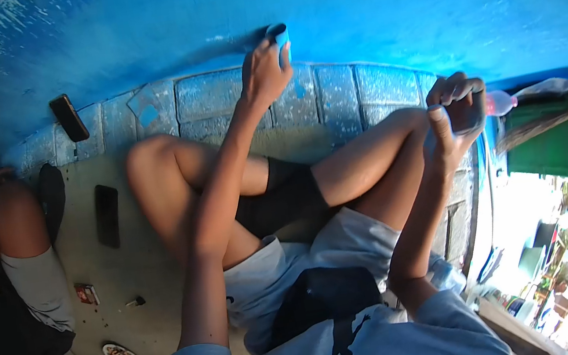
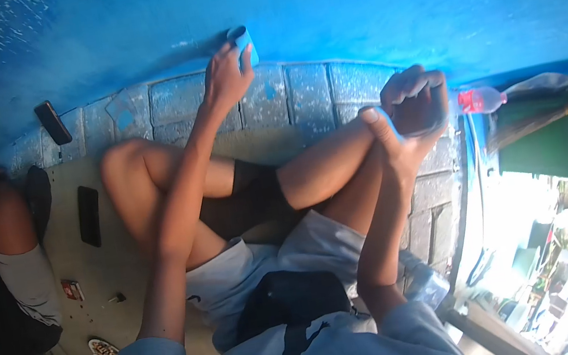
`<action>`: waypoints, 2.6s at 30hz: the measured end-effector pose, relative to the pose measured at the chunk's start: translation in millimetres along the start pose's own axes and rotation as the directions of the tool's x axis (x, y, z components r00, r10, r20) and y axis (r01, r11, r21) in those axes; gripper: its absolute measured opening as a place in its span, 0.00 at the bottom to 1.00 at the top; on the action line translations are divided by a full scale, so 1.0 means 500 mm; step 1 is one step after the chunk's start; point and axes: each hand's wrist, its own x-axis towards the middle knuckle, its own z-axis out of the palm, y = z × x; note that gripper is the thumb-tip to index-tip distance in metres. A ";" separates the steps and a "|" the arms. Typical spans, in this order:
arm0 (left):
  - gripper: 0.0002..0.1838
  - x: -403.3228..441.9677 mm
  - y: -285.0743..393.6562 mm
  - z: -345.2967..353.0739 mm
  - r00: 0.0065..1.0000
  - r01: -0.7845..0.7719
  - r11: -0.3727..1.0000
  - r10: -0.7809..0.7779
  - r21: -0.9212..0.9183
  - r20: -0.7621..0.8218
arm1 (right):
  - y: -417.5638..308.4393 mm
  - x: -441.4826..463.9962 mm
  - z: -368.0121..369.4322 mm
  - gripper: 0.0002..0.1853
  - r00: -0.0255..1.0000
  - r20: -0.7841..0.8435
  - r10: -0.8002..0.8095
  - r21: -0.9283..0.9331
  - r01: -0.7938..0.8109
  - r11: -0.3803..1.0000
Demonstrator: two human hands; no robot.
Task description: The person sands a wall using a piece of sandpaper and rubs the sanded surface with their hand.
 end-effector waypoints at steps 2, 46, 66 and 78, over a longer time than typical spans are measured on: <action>0.14 0.008 0.003 -0.008 0.997 -0.015 1.000 0.014 0.025 0.077 | 0.005 -0.004 -0.005 0.24 1.000 -0.008 0.028 0.017 -0.028 0.999; 0.22 -0.032 -0.083 0.044 0.986 0.056 0.991 -0.074 0.119 0.147 | -0.043 0.062 0.427 0.26 0.099 0.878 0.468 -0.456 0.474 0.754; 0.27 -0.006 -0.122 0.037 0.933 -0.028 0.908 -0.126 0.418 0.337 | -0.097 -0.086 0.500 0.18 0.101 0.995 0.023 -0.055 0.323 0.945; 0.27 -0.011 -0.038 0.003 0.895 0.110 0.935 -0.241 0.338 0.375 | -0.093 -0.071 0.562 0.15 0.069 0.985 -0.160 0.120 0.398 0.909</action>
